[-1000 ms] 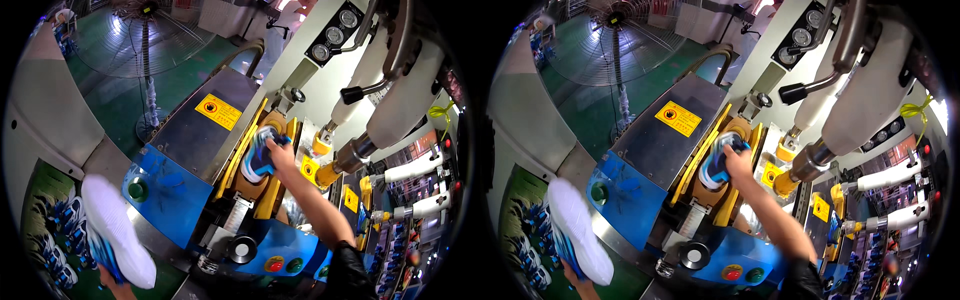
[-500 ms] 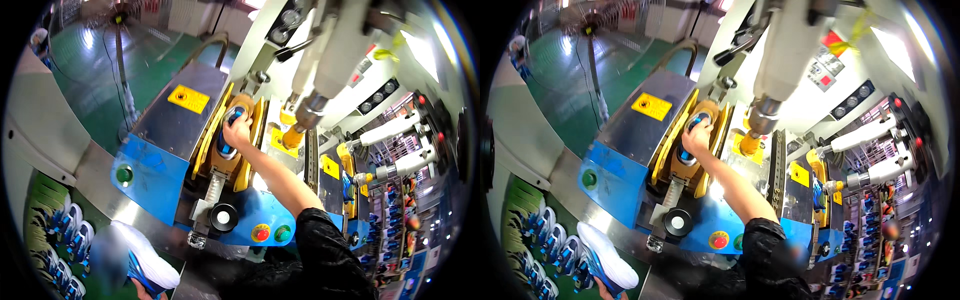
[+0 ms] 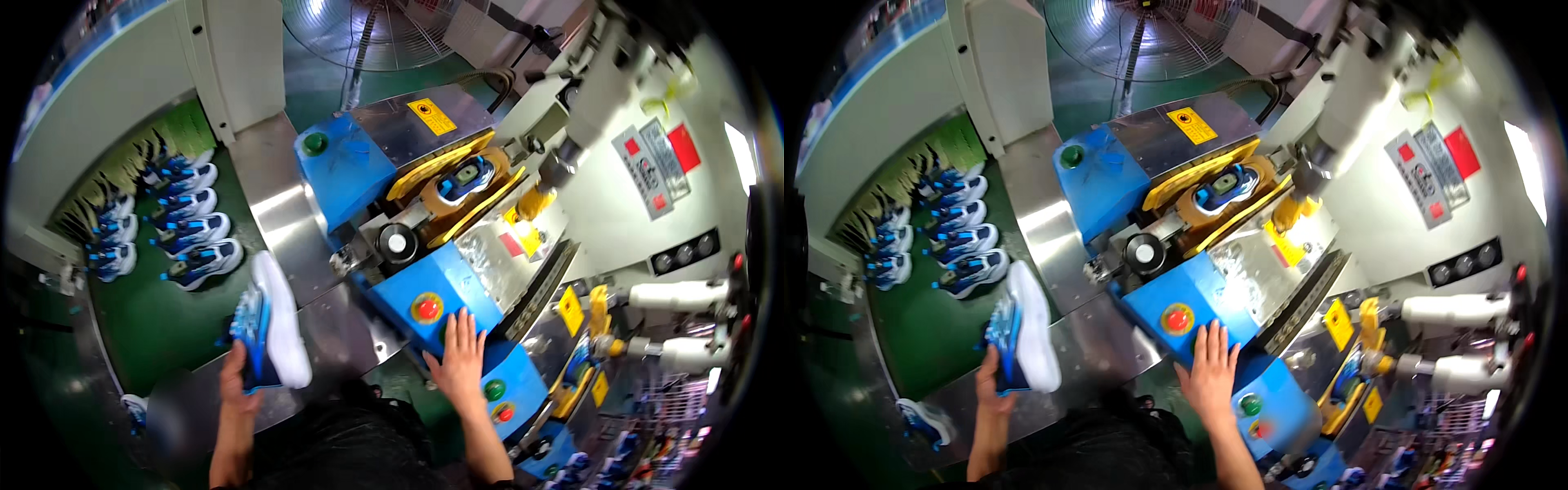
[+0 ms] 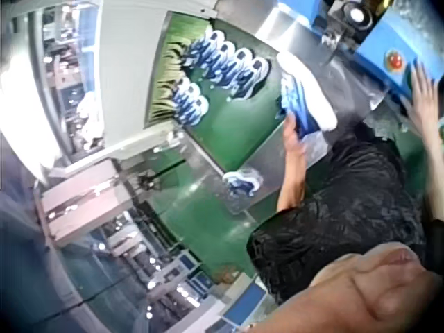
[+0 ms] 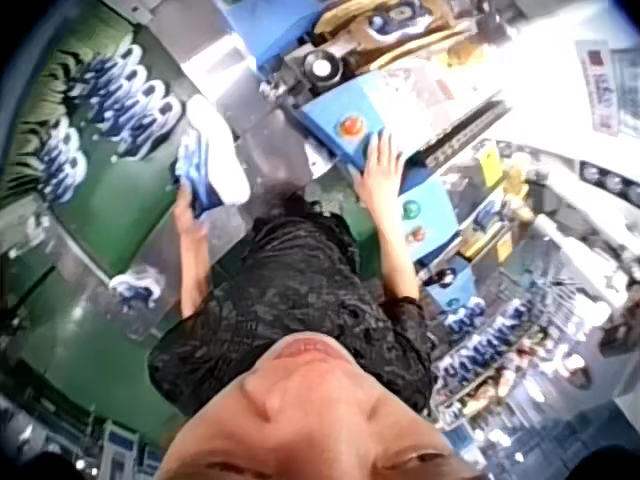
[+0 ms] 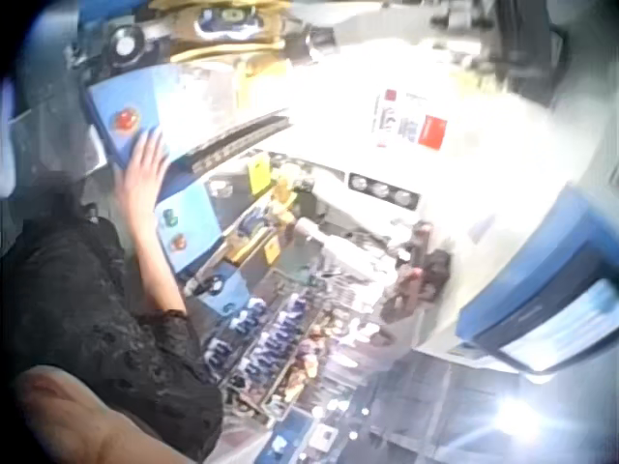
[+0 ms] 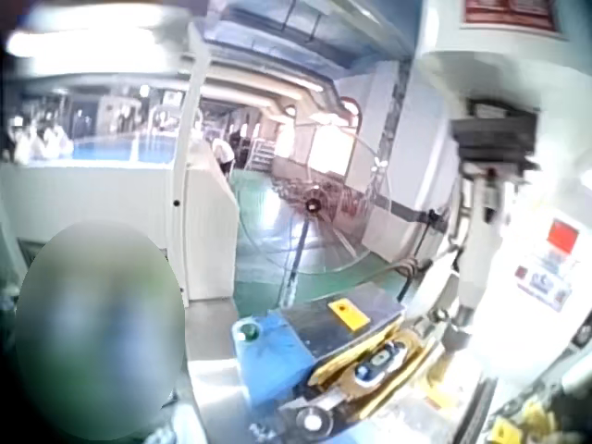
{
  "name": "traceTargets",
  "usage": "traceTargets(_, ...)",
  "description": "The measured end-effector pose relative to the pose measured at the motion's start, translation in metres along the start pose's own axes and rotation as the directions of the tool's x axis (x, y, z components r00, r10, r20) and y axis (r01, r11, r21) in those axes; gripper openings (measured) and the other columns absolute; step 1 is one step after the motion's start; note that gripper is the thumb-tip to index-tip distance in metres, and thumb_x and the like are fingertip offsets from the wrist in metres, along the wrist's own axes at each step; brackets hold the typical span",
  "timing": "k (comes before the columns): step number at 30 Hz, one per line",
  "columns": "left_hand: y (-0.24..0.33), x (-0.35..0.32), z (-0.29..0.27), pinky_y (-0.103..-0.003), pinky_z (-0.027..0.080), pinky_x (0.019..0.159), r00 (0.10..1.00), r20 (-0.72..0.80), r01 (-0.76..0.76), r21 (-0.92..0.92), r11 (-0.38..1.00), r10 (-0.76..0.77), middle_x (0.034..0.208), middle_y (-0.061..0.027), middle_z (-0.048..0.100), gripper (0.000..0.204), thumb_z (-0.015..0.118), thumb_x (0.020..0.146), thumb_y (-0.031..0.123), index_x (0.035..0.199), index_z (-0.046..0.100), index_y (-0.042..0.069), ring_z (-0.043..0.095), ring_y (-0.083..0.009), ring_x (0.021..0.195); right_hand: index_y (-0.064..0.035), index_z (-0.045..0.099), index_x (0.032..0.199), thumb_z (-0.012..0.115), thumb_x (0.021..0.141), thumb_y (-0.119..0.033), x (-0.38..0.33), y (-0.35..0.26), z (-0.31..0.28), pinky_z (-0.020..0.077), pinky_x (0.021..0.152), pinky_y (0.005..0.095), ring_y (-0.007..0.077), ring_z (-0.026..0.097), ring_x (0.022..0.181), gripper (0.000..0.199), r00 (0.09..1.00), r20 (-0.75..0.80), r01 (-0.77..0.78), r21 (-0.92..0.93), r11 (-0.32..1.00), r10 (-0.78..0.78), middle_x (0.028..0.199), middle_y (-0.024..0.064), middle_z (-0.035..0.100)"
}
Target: The person repeatedly picks up blue and white sneakers from a metal table, places them into a yellow and blue processing machine, and then removes them to place them back on the table. The person handles the shoes one at a time in a continuous loop.
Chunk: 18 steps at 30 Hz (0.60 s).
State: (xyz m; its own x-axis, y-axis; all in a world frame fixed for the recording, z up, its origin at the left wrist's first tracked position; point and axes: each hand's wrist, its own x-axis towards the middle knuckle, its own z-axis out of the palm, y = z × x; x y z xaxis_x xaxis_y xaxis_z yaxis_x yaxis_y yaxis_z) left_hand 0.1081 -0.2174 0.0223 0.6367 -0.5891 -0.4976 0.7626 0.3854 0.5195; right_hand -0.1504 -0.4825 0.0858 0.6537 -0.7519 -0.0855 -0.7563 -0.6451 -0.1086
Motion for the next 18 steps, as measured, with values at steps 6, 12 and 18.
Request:
traceTargets(6,0.002,-0.085,0.047,-0.041,0.047,0.100,0.999,-0.012,-0.041,-0.008,0.999,0.041,0.119,-0.0133,0.065,0.035,0.053,0.097,0.024,0.123,0.057,0.000,0.062,-0.0233,0.110,0.0040,0.046,0.132,0.066,0.086,-0.018,-0.059,-0.063,0.033,0.0369,0.105,0.0499,0.0438,0.044,0.127,0.055,0.964,-0.242,0.239,0.618,0.749,-0.108,0.136,0.0274,0.047)
traceTargets(12,0.020,-0.157,-0.088,-0.038,0.049,0.095,0.865,-0.415,-0.226,0.180,0.957,0.282,0.117,-0.0119,0.063,0.041,0.064,0.091,0.020,0.126,0.052,0.001,0.064,-0.0240,0.103,0.0042,0.059,0.119,0.065,0.088,-0.010,-0.142,-0.104,0.065,0.0513,0.087,0.0330,0.0233,0.065,0.102,0.034,0.950,0.128,-0.010,0.924,0.381,-0.284,0.110,0.0183,0.066)
traceTargets(18,0.005,-0.169,-0.328,-0.038,0.043,0.097,0.402,-0.449,0.126,0.890,0.437,0.798,0.119,-0.0212,0.059,0.077,0.081,0.074,0.022,0.133,0.041,-0.005,0.057,-0.0310,0.111,0.0058,0.062,0.111,0.064,0.091,-0.009,-0.111,-0.122,0.117,0.0510,0.077,0.0275,0.0161,0.066,0.086,0.025,0.924,0.168,0.114,0.736,0.667,-0.343,0.095,0.0107,0.070)
